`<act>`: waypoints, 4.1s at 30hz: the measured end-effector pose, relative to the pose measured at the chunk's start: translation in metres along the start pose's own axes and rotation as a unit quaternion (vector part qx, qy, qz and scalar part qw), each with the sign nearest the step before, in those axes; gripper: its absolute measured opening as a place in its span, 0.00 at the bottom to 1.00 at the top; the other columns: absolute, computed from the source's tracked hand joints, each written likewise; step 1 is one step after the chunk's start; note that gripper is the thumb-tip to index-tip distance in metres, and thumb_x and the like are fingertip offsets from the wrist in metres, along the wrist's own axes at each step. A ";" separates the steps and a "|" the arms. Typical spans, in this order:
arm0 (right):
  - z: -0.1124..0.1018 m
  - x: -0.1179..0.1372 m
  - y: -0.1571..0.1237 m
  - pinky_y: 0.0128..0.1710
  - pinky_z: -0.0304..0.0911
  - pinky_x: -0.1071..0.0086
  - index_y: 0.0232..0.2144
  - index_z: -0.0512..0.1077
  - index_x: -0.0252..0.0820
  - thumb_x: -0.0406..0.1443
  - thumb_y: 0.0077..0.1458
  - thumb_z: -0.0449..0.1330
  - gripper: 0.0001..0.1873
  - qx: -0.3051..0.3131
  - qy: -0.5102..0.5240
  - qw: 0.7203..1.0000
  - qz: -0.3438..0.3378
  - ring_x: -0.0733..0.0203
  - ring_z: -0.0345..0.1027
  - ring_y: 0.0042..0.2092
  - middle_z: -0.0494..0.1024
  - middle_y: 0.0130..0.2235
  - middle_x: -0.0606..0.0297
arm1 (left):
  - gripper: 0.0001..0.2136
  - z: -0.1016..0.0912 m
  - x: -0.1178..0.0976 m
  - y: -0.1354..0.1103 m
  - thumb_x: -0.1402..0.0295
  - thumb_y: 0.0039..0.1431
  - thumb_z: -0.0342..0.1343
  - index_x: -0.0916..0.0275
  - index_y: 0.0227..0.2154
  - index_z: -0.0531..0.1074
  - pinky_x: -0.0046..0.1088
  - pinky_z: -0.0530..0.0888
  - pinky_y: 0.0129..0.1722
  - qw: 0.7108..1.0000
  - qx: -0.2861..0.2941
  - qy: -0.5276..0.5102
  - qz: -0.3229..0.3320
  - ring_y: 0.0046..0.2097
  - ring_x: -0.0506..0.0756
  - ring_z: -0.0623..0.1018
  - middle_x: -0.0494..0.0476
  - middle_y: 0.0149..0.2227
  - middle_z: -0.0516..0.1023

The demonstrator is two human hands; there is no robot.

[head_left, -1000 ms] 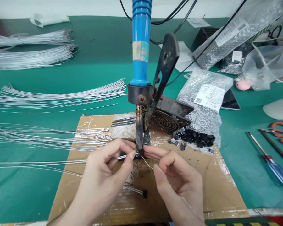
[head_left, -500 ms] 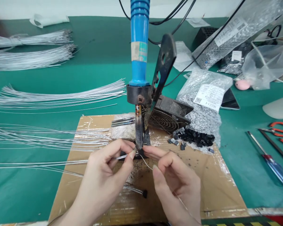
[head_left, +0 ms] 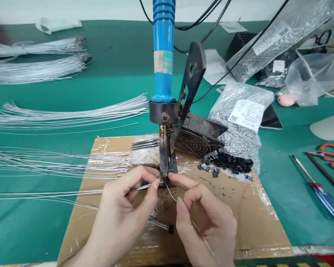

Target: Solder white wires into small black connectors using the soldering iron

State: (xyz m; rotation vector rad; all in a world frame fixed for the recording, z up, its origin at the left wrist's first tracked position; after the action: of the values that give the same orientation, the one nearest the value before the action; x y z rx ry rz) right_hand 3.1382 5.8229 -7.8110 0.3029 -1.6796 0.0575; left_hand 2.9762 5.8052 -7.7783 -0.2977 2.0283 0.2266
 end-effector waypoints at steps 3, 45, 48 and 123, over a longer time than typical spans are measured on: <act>0.000 0.000 0.000 0.46 0.73 0.76 0.28 0.67 0.44 0.27 0.56 0.61 0.09 -0.012 0.005 1.000 0.006 0.63 0.83 0.47 0.84 0.53 0.66 | 0.08 0.000 -0.001 0.000 0.77 0.61 0.57 0.59 0.29 0.76 0.11 0.76 0.33 1.000 -0.003 0.001 0.000 0.34 0.46 0.81 0.49 0.33 0.82; 0.000 0.002 0.002 0.49 0.74 0.72 0.28 0.69 0.45 0.28 0.55 0.63 0.09 -0.012 0.008 1.000 -0.005 0.60 0.83 0.48 0.85 0.50 0.65 | 0.08 0.000 0.002 -0.001 0.76 0.60 0.58 0.59 0.28 0.76 0.12 0.76 0.35 1.000 0.001 -0.009 -0.016 0.35 0.47 0.81 0.50 0.32 0.81; 0.000 0.002 0.001 0.48 0.76 0.70 0.27 0.68 0.45 0.29 0.56 0.62 0.09 -0.019 -0.006 1.000 -0.009 0.59 0.83 0.46 0.86 0.49 0.63 | 0.07 -0.001 0.003 -0.002 0.76 0.60 0.58 0.59 0.28 0.76 0.13 0.76 0.35 1.000 0.000 -0.013 -0.022 0.35 0.47 0.82 0.49 0.32 0.82; 0.000 0.004 0.003 0.50 0.72 0.78 0.29 0.69 0.44 0.25 0.56 0.63 0.10 -0.011 0.007 0.999 -0.040 0.67 0.82 0.47 0.85 0.49 0.67 | 0.06 0.002 0.009 -0.004 0.75 0.60 0.60 0.59 0.29 0.77 0.15 0.77 0.37 0.999 0.003 -0.032 -0.028 0.39 0.49 0.83 0.50 0.35 0.82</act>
State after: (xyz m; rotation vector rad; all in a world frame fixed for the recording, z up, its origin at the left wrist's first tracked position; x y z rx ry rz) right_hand 3.1374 5.8252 -7.8067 0.3513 -1.6523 -0.0182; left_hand 2.9751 5.8011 -7.7873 -0.3380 1.9554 0.1922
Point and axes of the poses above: each hand's wrist, its own y-axis towards the middle knuckle, its own z-axis out of the palm, x = y × z, the point moved 6 cm from there along y, towards the middle knuckle
